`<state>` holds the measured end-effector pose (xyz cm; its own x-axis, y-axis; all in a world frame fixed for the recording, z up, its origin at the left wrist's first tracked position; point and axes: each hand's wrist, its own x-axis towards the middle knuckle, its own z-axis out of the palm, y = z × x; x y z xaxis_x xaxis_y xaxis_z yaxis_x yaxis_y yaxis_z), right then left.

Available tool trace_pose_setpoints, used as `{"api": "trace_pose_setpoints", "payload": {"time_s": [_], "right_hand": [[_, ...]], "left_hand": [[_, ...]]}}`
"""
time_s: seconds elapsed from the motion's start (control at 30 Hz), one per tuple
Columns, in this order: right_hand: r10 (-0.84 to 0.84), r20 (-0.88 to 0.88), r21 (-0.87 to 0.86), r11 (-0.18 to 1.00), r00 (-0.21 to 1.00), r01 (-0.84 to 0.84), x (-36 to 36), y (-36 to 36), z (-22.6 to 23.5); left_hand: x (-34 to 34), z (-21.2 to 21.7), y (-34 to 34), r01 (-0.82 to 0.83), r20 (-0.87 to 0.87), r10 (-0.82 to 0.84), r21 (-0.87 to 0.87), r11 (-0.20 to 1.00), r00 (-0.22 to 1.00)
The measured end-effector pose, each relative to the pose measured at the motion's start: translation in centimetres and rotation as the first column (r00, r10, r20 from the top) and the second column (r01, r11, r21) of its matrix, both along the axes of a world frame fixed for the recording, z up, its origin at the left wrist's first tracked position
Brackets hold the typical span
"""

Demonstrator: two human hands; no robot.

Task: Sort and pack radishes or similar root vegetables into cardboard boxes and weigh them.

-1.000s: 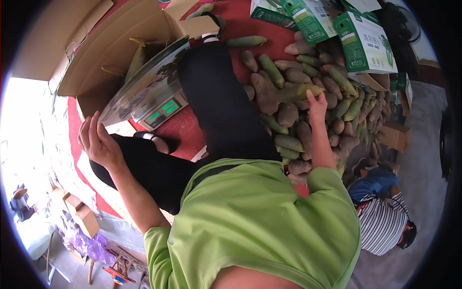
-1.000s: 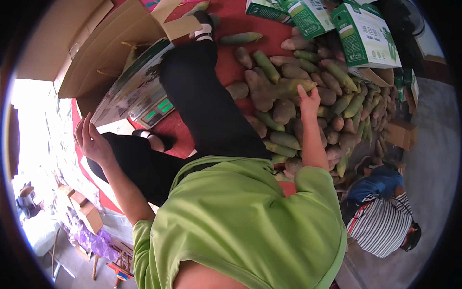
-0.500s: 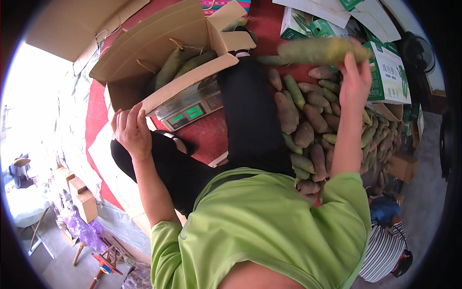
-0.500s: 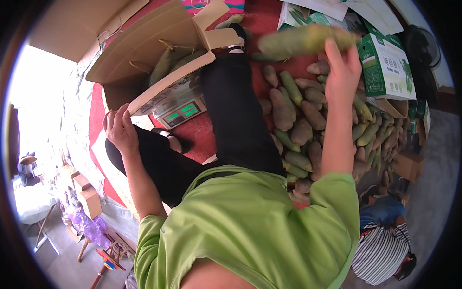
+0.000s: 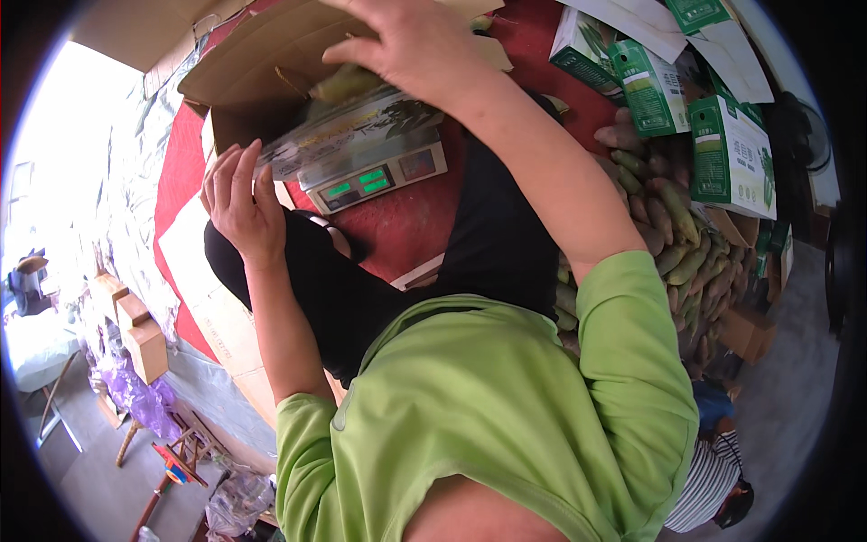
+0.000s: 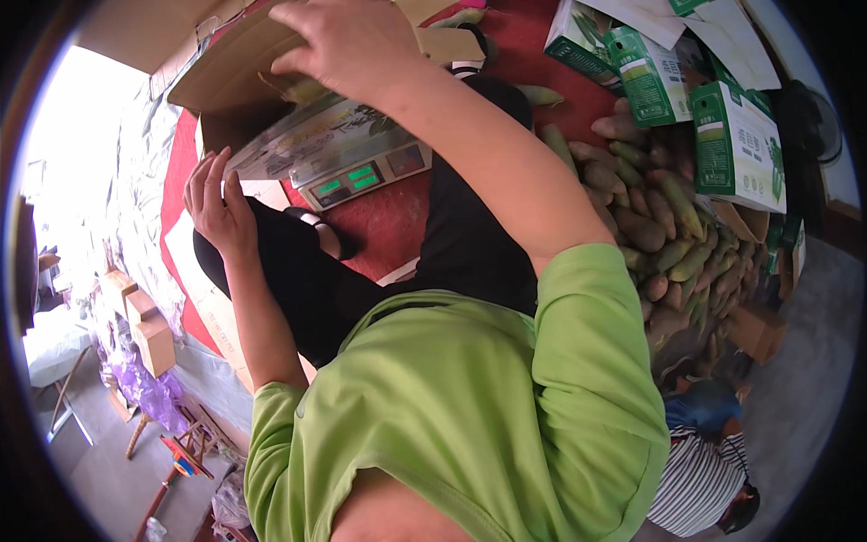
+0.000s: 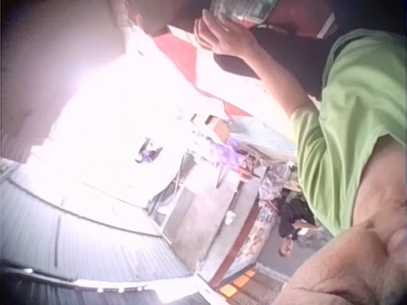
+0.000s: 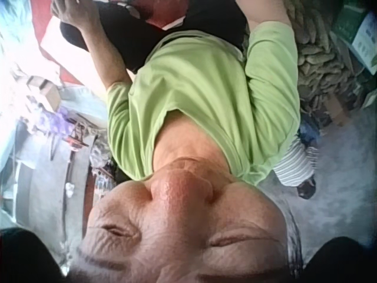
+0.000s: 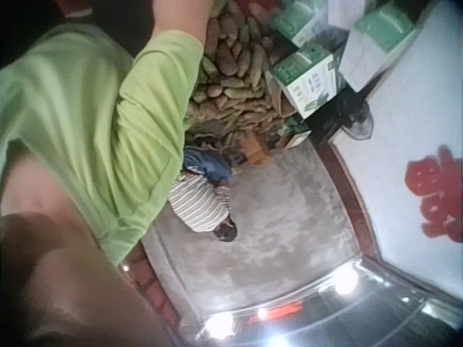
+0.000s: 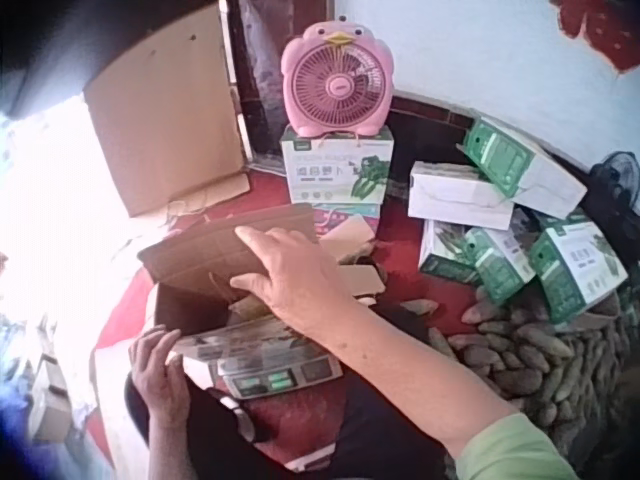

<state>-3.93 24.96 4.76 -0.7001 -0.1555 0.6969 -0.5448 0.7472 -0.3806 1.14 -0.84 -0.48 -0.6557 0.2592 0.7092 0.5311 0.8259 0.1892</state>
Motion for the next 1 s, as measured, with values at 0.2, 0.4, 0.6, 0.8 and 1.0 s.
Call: {"api": "trace_pose_setpoints", "payload": {"time_s": [0.2, 0.4, 0.6, 0.8, 1.0], "right_hand": [[-0.124, 0.153, -0.499, 0.847, 0.98, 0.185, -0.4, 4.8, -3.3], [-0.099, 0.315, -0.661, 0.691, 0.944, 0.293, 0.0, 7.5, -5.4], [-0.061, 0.341, -0.701, 0.649, 0.938, 0.296, -0.1, 7.8, -6.0], [-0.039, 0.335, -0.707, 0.649, 0.941, 0.279, -0.3, 7.5, -5.9], [0.003, 0.319, -0.698, 0.677, 0.948, 0.233, -0.7, 7.9, -6.8]], "left_hand": [[-0.2, -0.3, -0.9, -0.058, -0.084, 0.062, 0.042, 0.997, 0.995], [0.1, -0.3, -0.7, -0.069, -0.084, 0.074, 0.06, 0.996, 0.994], [0.0, -0.4, -0.8, -0.06, -0.072, 0.063, 0.047, 0.997, 0.995], [-0.3, -0.4, -0.6, -0.061, -0.062, 0.063, 0.028, 0.998, 0.996], [-0.6, 0.4, 0.0, -0.086, 0.016, 0.086, -0.009, 0.996, 0.996]]}}
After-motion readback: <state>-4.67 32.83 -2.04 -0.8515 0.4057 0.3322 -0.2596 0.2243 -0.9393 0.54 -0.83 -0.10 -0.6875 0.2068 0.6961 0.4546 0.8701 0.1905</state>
